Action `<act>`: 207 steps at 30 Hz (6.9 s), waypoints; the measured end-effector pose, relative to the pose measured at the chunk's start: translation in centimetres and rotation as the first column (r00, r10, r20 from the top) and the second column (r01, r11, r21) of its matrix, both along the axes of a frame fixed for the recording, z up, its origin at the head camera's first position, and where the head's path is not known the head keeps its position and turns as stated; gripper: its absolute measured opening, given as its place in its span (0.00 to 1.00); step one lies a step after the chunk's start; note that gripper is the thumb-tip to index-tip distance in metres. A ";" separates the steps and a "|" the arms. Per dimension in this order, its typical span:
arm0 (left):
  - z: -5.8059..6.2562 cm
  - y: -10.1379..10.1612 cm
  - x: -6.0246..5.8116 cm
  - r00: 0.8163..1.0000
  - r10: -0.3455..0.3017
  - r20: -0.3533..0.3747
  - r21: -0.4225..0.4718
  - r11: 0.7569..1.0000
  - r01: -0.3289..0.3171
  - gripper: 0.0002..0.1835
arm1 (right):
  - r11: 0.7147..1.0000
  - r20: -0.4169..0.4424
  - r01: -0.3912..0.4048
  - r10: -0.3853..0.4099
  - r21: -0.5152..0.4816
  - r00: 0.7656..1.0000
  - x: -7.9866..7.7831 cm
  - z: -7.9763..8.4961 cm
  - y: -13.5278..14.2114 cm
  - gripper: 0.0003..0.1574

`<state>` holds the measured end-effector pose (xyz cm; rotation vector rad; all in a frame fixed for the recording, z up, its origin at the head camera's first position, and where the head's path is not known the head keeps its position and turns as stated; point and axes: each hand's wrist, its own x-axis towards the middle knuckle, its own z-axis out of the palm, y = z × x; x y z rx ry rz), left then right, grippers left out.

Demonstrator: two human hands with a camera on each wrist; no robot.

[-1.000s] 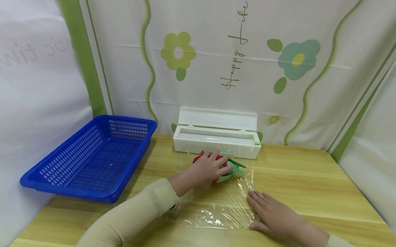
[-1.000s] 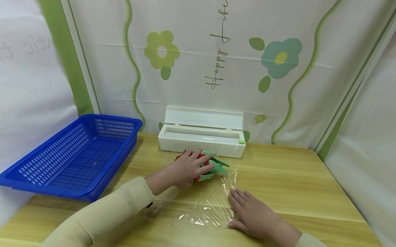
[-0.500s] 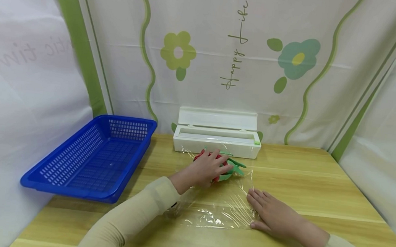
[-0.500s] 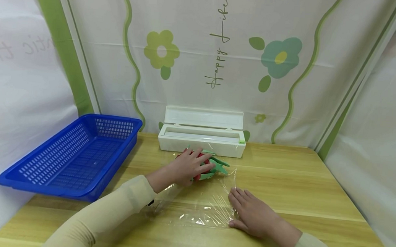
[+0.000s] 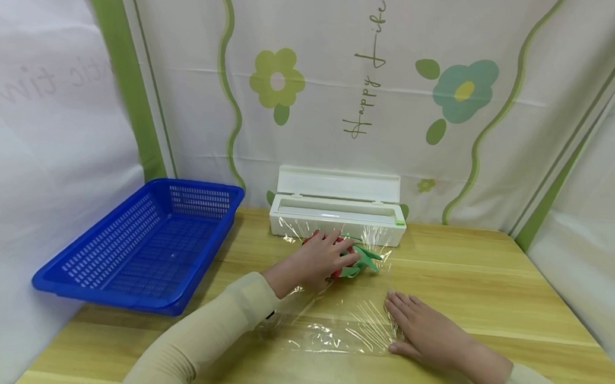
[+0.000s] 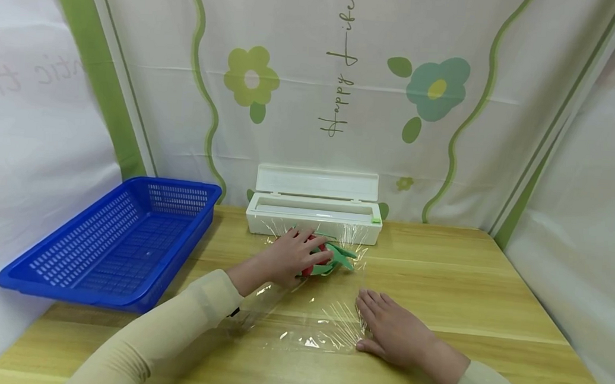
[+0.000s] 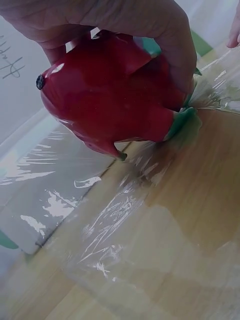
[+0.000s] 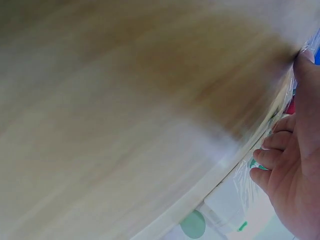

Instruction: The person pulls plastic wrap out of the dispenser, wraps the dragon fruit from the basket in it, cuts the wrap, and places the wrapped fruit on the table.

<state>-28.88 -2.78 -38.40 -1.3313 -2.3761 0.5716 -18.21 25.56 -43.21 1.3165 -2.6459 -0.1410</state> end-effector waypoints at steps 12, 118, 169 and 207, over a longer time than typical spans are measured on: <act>0.1 -0.1 0.1 1.000 -0.003 -0.015 -0.006 1.000 0.003 0.43 | 1.000 0.010 0.023 -0.023 0.002 1.000 0.2 0.0 0.1 0.48; -3.6 -13.7 11.3 0.953 -0.280 0.115 0.013 0.960 0.281 0.16 | 0.972 -0.142 -0.234 0.235 0.025 0.962 1.4 0.4 0.1 0.24; -2.2 -14.5 10.9 0.952 -0.306 0.020 0.144 0.943 0.300 0.13 | 0.959 -0.232 -0.284 0.282 0.027 0.931 1.0 0.2 0.0 0.23; 1.1 -13.9 8.2 0.956 -0.240 -0.168 0.391 0.874 0.288 0.13 | 0.892 -0.558 -0.391 0.210 -0.228 0.803 -2.9 3.0 0.0 0.26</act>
